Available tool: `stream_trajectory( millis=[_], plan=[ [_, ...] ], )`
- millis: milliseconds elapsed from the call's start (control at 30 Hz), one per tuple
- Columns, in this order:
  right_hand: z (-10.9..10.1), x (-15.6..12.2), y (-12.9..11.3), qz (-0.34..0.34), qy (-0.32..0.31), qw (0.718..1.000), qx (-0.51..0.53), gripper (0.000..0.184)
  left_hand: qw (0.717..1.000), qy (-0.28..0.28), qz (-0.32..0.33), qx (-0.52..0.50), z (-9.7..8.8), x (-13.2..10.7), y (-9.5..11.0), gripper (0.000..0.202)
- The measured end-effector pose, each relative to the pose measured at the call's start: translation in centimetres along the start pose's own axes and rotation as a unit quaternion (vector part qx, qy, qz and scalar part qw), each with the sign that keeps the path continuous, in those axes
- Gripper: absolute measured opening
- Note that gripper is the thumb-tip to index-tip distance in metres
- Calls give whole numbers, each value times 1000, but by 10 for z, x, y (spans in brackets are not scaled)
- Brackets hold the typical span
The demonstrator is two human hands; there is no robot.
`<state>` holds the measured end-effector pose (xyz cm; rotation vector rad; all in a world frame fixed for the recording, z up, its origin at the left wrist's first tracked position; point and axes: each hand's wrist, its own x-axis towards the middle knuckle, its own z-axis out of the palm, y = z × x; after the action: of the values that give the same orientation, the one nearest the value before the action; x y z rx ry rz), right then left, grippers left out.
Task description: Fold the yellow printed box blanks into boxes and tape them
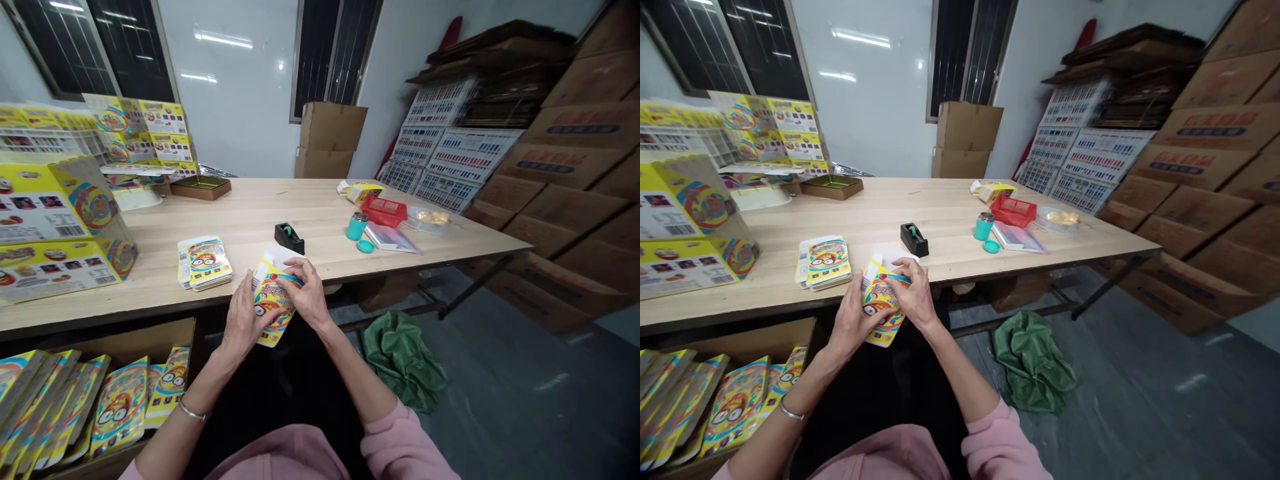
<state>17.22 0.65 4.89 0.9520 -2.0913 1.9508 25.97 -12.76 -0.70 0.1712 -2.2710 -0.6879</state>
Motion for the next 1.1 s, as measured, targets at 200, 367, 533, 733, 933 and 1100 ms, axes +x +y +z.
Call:
stream_trajectory(
  millis=[200,367,533,733,933,1100],
  plan=[
    [-8,1,-5,-53,14,998,38,22,994,8,-80,-67,5,7,18,92],
    [-9,4,-9,-151,-28,988,-23,11,963,-15,-198,-184,0,3,32,58],
    [-12,3,-3,-232,-36,967,-102,11,935,-56,-228,-265,-6,8,36,55],
    [-24,-12,22,-214,158,960,-88,42,921,-25,-265,-285,0,11,31,53],
    [-30,-16,44,-54,76,994,62,53,904,-21,-202,-376,22,8,26,81],
    [-39,-17,49,-32,78,994,73,45,907,-55,-165,-385,26,10,24,73]
  ],
)
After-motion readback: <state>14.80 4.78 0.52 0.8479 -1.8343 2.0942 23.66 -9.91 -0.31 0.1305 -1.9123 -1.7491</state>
